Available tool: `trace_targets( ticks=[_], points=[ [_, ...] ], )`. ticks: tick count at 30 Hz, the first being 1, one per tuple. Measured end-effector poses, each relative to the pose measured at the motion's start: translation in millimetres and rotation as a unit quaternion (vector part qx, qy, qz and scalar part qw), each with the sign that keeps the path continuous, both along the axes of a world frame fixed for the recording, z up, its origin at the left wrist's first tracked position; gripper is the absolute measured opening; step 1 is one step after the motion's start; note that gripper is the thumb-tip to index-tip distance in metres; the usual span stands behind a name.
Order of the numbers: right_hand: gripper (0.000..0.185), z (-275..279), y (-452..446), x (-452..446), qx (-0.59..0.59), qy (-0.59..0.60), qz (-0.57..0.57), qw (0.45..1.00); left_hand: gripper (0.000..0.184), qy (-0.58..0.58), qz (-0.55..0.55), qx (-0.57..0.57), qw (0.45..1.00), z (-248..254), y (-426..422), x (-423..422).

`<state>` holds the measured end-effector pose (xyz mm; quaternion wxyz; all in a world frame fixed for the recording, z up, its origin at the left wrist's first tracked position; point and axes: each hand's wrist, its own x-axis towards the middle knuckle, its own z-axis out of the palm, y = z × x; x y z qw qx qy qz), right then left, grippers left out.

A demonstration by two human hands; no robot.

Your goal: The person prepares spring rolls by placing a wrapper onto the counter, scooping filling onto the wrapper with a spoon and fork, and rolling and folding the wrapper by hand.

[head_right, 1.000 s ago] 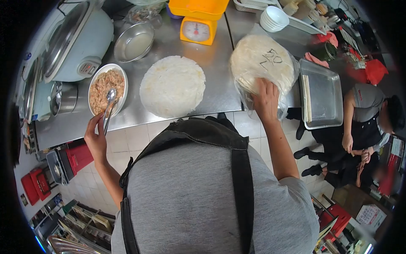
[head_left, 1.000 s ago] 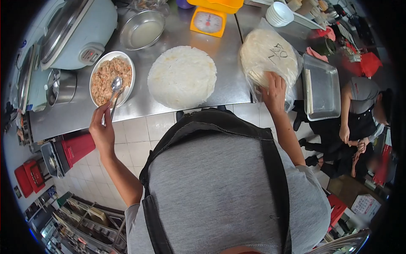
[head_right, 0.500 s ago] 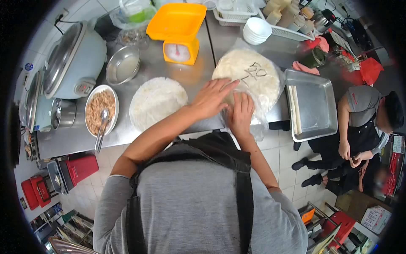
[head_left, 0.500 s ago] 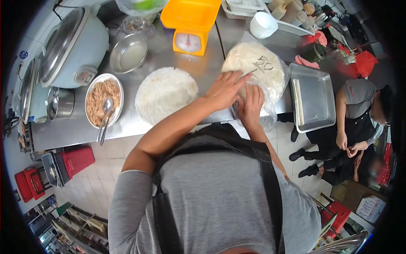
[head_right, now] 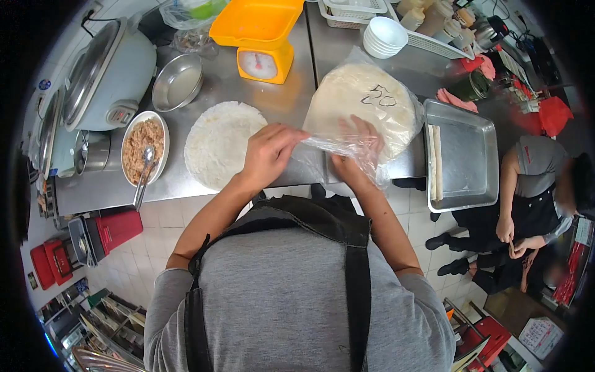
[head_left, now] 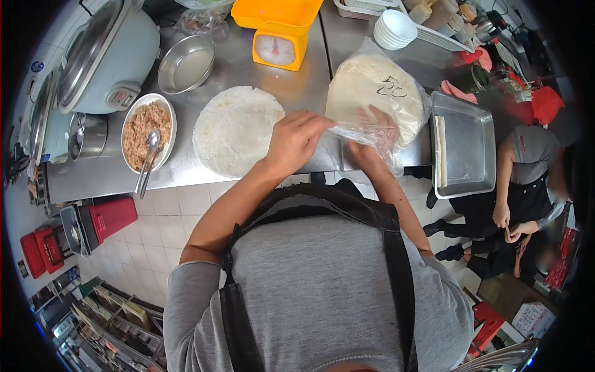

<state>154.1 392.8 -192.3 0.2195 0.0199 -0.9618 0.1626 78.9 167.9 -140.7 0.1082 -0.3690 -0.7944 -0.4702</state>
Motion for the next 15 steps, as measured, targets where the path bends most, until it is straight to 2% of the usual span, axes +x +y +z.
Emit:
trace_targets(
  ticks=[2,3,6,9,12,15],
  points=[
    [0.068,13,6,4,0.034,0.012,0.014,0.999,0.022,-0.010,0.008,0.012,1.000,-8,-8,11],
    [0.070,16,8,6,0.075,-0.031,0.007,0.997,0.021,-0.022,0.017,0.020,0.999,-13,-11,15],
    [0.070,-3,31,8,0.086,-0.071,0.119,0.987,0.019,-0.048,0.035,0.031,0.998,-25,-18,23],
    [0.065,-7,37,8,-0.029,-0.035,0.079,0.996,0.020,-0.046,0.023,0.020,0.998,-26,-22,28],
    [0.064,-12,48,4,0.135,-0.086,0.087,0.983,0.021,-0.030,0.007,0.002,1.000,-19,-21,28],
    [0.058,-8,61,0,0.142,-0.094,0.096,0.981,0.021,-0.020,0.004,-0.005,1.000,-13,-24,25]
  ],
)
